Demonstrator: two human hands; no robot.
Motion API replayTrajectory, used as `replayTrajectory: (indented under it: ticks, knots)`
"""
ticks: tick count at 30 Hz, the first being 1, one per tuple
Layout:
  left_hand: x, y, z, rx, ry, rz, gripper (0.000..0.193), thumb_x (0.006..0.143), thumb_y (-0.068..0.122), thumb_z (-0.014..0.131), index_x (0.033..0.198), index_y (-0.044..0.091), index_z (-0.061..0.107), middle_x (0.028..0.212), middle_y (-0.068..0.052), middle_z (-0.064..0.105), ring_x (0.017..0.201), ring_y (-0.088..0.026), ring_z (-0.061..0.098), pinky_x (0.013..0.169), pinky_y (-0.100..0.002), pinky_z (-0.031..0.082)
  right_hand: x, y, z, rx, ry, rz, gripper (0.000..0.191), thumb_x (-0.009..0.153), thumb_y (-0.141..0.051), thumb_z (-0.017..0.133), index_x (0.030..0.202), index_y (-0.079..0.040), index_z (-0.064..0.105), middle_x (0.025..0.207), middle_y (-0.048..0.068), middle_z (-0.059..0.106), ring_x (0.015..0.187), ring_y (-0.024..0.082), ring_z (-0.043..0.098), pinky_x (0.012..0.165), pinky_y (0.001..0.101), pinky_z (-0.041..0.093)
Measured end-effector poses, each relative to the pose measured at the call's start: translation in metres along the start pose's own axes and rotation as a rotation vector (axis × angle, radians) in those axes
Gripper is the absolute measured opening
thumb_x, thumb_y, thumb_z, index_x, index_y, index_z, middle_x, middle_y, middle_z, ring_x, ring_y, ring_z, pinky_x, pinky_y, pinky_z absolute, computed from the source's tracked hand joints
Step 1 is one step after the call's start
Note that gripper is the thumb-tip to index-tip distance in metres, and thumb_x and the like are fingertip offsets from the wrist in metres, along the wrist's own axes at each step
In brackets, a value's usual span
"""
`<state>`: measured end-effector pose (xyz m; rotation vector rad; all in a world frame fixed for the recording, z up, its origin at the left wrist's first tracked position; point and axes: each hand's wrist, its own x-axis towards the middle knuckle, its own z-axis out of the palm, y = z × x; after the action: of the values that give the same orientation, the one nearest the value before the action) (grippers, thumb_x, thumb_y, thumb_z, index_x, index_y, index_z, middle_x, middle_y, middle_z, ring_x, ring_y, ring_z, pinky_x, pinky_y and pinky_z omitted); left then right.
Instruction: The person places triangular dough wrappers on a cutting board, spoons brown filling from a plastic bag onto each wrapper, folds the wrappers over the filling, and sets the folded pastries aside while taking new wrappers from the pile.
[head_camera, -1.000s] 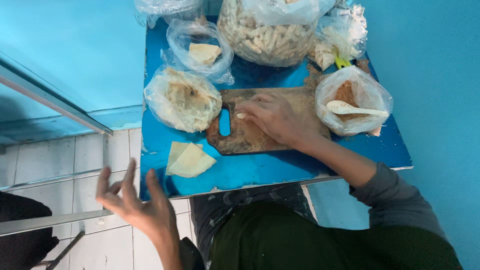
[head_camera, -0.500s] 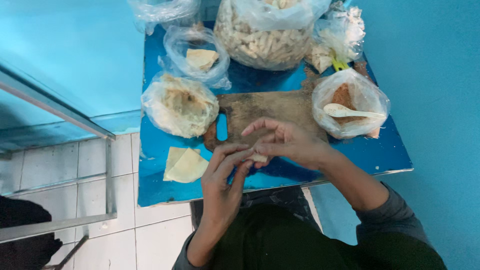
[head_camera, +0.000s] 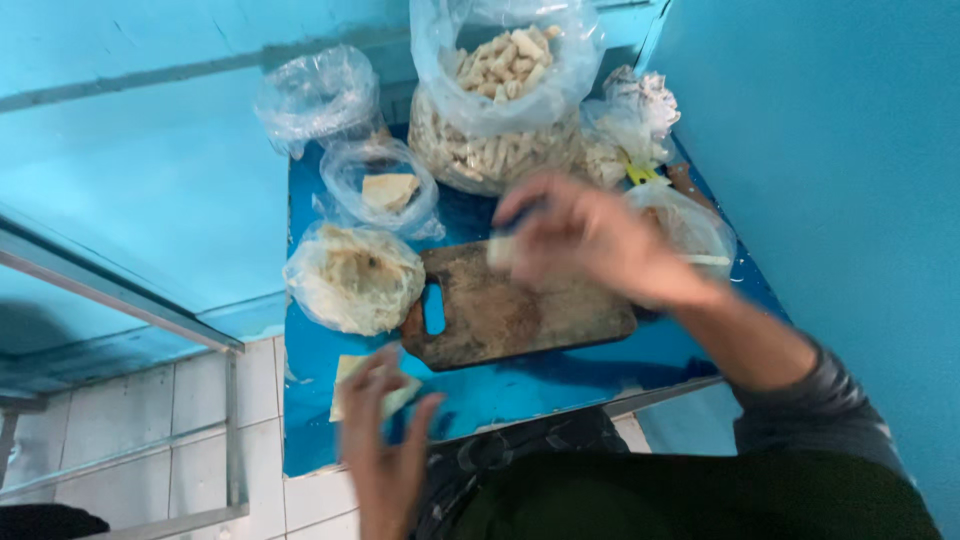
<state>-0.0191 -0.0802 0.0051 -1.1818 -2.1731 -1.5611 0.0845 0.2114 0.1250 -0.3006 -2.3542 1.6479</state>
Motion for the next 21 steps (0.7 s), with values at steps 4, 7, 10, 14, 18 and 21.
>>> replayTrajectory:
  ticks: [4,7,10,14,18,21]
  knots:
    - [-0.007,-0.06,-0.042,0.535,0.147,-0.146,0.045,0.085,0.016,0.084,0.127,0.004,0.072,0.125,-0.019,0.064,0.113,-0.038,0.063,0.097,-0.046,0.051,0.072,-0.013,-0.079,-0.054,0.372,-0.272,0.03,0.098,-0.005,0.072,0.127,-0.01,0.062,0.109,0.01,0.075,0.097,0.016,0.073,0.079,0.0342,0.062]
    - [-0.023,-0.082,-0.058,0.508,0.175,-0.247,0.039,0.091,0.02,0.083,0.126,0.006,0.074,0.126,-0.018,0.065,0.117,-0.035,0.066,0.098,-0.044,0.054,0.127,-0.007,-0.106,-0.037,0.437,-0.281,0.026,0.104,-0.009,0.07,0.129,-0.01,0.063,0.115,0.013,0.077,0.102,0.018,0.076,0.086,0.0343,0.064]
    - [-0.035,-0.101,-0.061,0.565,0.142,-0.247,0.042,0.088,0.022,0.084,0.125,0.005,0.076,0.125,-0.021,0.064,0.113,-0.035,0.066,0.094,-0.044,0.056,0.158,0.002,-0.104,-0.316,0.354,-0.373,0.045,0.098,-0.005,0.073,0.141,-0.009,0.06,0.12,0.016,0.076,0.11,0.023,0.074,0.092,0.0356,0.061]
    - [-0.032,-0.12,-0.067,0.537,0.172,-0.257,0.047,0.084,0.024,0.085,0.125,0.003,0.075,0.12,-0.025,0.063,0.099,-0.033,0.069,0.085,-0.041,0.06,0.163,-0.005,-0.101,-0.849,0.407,-0.208,0.076,0.076,-0.013,0.086,0.145,-0.014,0.056,0.13,0.02,0.067,0.097,0.033,0.072,0.084,0.0433,0.056]
    - [-0.018,-0.12,-0.074,0.512,0.174,-0.277,0.048,0.086,0.026,0.085,0.126,0.0,0.073,0.114,-0.026,0.061,0.091,-0.032,0.069,0.079,-0.04,0.06,0.171,-0.021,-0.089,-0.916,0.237,-0.106,0.086,0.071,-0.028,0.093,0.143,-0.008,0.051,0.123,0.024,0.069,0.113,0.038,0.065,0.098,0.0489,0.051]
    - [-0.011,-0.113,-0.068,0.495,0.185,-0.313,0.048,0.087,0.027,0.083,0.126,0.001,0.074,0.117,-0.027,0.063,0.09,-0.032,0.07,0.078,-0.04,0.061,0.19,-0.03,-0.067,-0.809,0.261,-0.249,0.08,0.071,-0.029,0.09,0.14,-0.008,0.056,0.125,0.021,0.07,0.115,0.036,0.067,0.099,0.0495,0.051]
